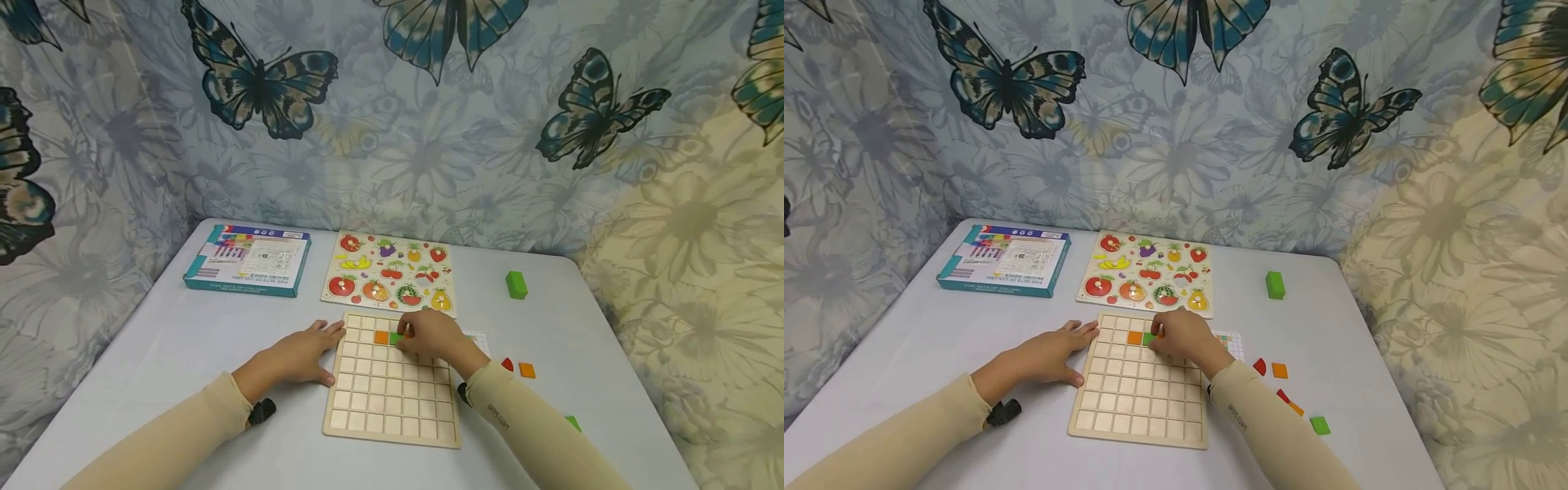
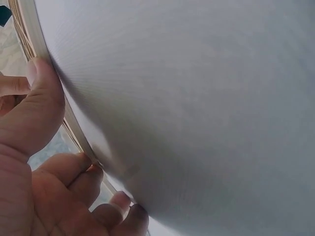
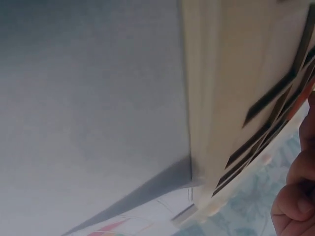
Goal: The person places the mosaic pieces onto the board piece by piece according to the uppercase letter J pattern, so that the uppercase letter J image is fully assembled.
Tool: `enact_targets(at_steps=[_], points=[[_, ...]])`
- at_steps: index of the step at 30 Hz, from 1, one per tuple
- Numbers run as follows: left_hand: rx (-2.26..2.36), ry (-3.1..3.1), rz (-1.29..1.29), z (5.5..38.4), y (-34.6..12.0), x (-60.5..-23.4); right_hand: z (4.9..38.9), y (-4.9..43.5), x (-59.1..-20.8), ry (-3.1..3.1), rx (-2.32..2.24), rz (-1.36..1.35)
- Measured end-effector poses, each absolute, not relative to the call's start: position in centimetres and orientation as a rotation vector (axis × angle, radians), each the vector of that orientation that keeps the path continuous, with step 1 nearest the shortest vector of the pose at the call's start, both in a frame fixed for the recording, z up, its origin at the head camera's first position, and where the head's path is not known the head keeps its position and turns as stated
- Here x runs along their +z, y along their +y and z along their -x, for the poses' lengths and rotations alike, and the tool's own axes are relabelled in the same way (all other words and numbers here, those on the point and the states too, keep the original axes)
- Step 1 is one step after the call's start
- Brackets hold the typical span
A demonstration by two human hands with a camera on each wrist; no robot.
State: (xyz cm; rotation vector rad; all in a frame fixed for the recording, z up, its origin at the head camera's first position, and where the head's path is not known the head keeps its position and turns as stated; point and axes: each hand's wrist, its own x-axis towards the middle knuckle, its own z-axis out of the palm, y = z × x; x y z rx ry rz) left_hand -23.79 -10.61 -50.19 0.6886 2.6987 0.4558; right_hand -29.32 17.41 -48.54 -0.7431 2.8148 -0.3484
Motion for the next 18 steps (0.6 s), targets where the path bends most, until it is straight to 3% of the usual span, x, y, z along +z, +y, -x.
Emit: enact_targets(at_steps=[8,18], points=[[0.441,2.705,-0.621,23.1,-11.5,-50.4,28.4,20.0,-47.8,2.772,-0.466,0.727],[0.485,2.672,-0.66,23.8,-10.2,-50.1,26.1,37.2,-47.3,2.8,-0.671,0.251]])
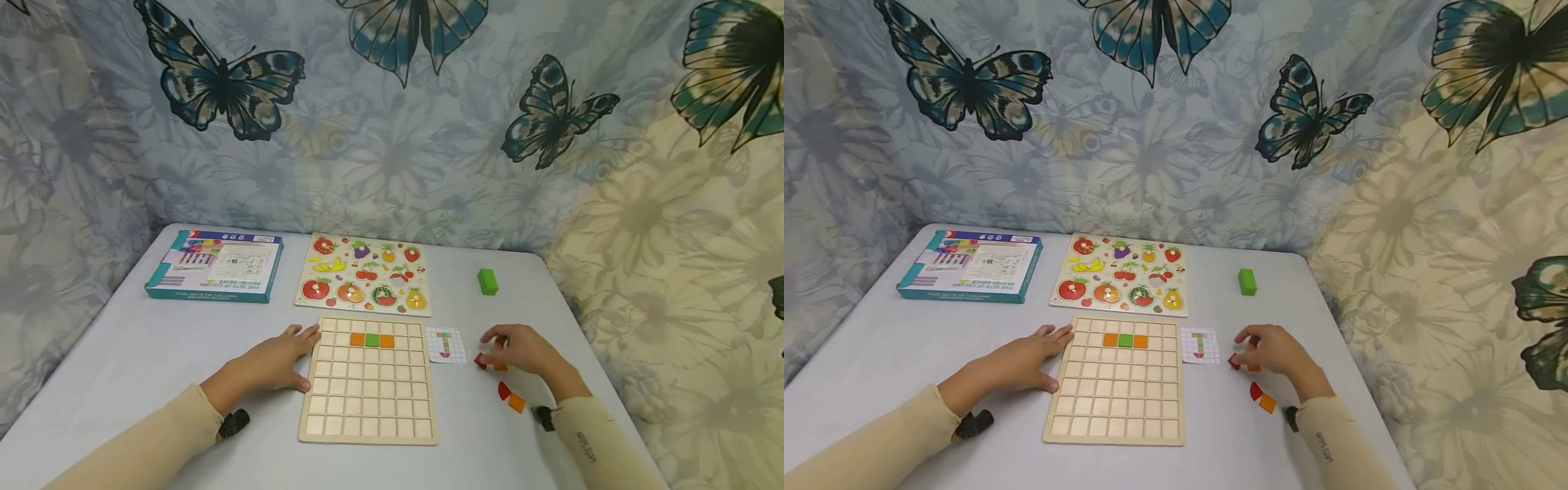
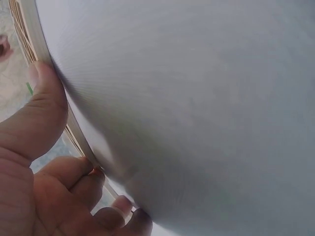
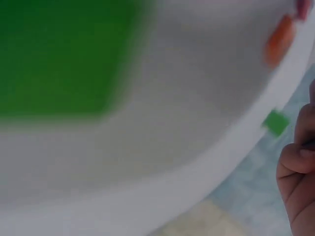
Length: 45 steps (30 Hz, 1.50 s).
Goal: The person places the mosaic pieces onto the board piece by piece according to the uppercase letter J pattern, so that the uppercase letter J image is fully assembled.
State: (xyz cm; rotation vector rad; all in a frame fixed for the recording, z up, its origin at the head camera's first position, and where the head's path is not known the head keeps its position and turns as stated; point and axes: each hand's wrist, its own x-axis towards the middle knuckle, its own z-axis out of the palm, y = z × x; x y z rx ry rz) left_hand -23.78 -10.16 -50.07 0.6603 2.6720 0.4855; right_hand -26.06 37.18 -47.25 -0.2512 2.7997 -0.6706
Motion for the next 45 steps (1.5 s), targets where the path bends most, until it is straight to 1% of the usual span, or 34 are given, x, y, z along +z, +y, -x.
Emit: enact_targets(at_steps=[4,8,19,31,34,36,40,45], points=[[0.49,2.671,-0.669,23.9,-10.0,-50.2,25.0,40.9,-47.9,2.795,-0.658,0.144],[0.495,2.671,-0.679,24.0,-9.9,-50.1,24.1,42.2,-48.5,2.773,-0.689,0.088],[0.456,2.679,-0.688,24.0,-10.4,-50.2,24.3,41.4,-49.5,2.779,-0.699,0.107],[0.455,2.677,-0.693,24.1,-10.4,-50.2,24.2,41.4,-48.8,2.812,-0.683,0.192],[0.446,2.677,-0.688,24.0,-10.4,-50.3,24.5,40.1,-48.4,2.811,-0.71,0.231],[0.438,2.678,-0.686,24.0,-10.4,-50.2,25.0,38.2,-48.1,2.798,-0.715,0.26],[0.436,2.672,-0.677,23.9,-10.4,-50.1,26.1,32.8,-47.6,2.784,-0.651,0.343],[0.44,2.672,-0.691,24.0,-10.2,-49.9,26.9,25.8,-47.7,2.79,-0.516,0.596]])
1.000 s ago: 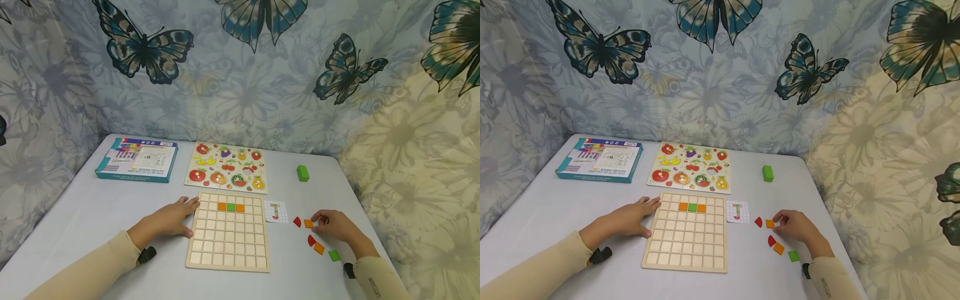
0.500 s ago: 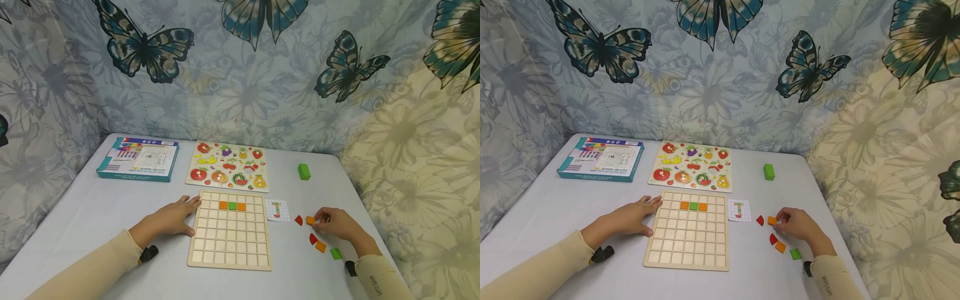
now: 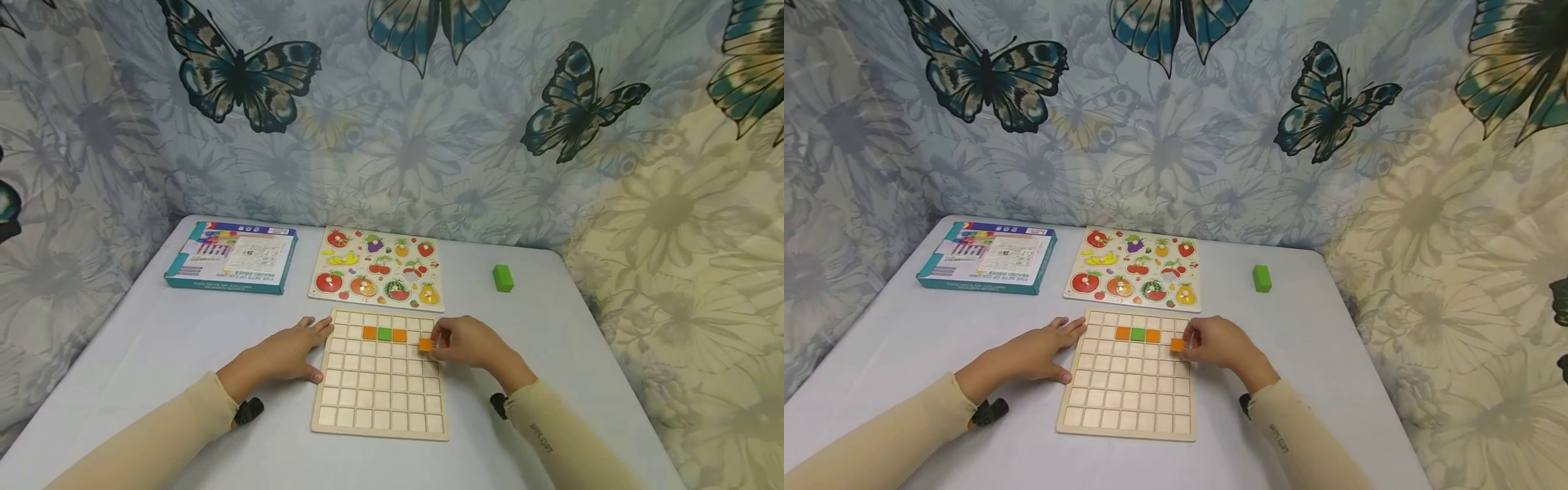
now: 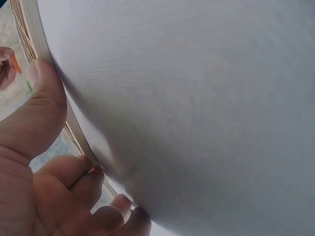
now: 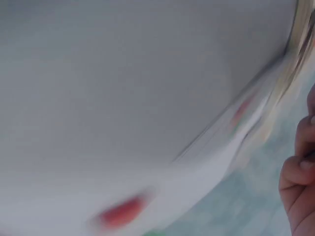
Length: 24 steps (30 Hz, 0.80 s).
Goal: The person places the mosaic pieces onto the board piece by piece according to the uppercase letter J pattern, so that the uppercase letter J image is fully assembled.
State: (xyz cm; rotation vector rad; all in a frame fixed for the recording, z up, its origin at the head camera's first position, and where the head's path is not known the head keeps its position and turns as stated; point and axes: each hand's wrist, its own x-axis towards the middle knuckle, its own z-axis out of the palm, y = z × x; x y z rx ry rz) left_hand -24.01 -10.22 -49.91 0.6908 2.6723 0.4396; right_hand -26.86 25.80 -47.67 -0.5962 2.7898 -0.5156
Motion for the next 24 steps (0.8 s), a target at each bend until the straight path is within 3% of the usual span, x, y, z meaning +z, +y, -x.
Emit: enact_targets(at_steps=[9,24], points=[[0.437,2.671,-0.698,24.1,-10.3,-49.9,26.5,19.2,-48.4,2.785,-0.364,0.821],[0.445,2.669,-0.705,24.1,-10.4,-49.7,27.2,18.4,-48.5,2.8,-0.34,0.85]])
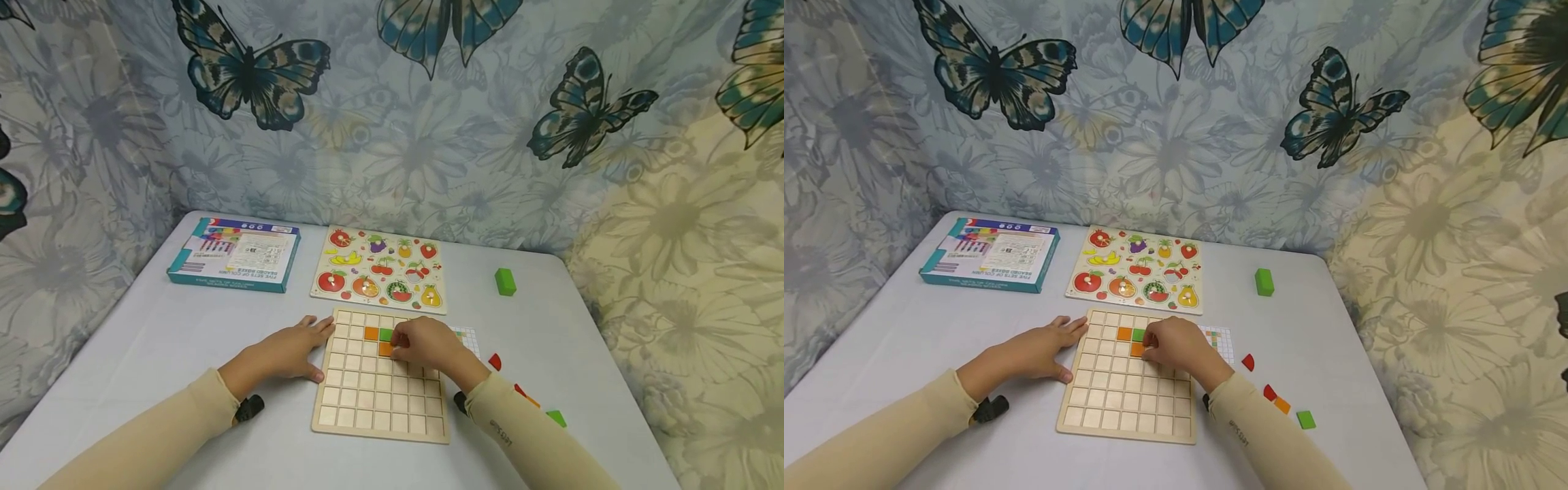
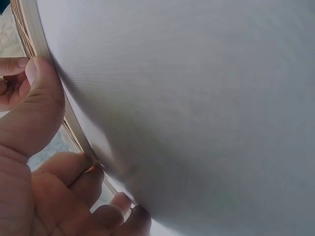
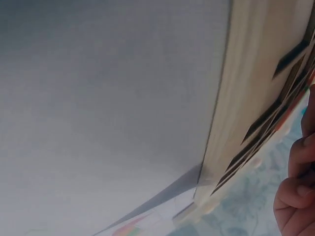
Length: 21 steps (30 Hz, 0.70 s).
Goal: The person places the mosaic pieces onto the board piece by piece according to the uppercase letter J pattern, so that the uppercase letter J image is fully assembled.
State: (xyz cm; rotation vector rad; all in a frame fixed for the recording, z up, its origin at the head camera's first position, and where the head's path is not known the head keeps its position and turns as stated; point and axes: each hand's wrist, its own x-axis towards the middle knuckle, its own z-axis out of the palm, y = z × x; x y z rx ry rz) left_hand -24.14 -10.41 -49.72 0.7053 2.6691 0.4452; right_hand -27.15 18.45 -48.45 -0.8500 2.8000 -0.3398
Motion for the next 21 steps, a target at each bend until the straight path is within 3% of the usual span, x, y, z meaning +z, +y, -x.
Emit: enact_targets(at_steps=[11,21], points=[[0.453,2.662,-0.72,24.0,-10.1,-49.0,27.0,20.1,-47.1,2.824,-0.378,0.787],[0.455,2.647,-0.69,24.0,-10.0,-49.0,23.6,33.9,-45.8,2.71,-0.703,0.308]])
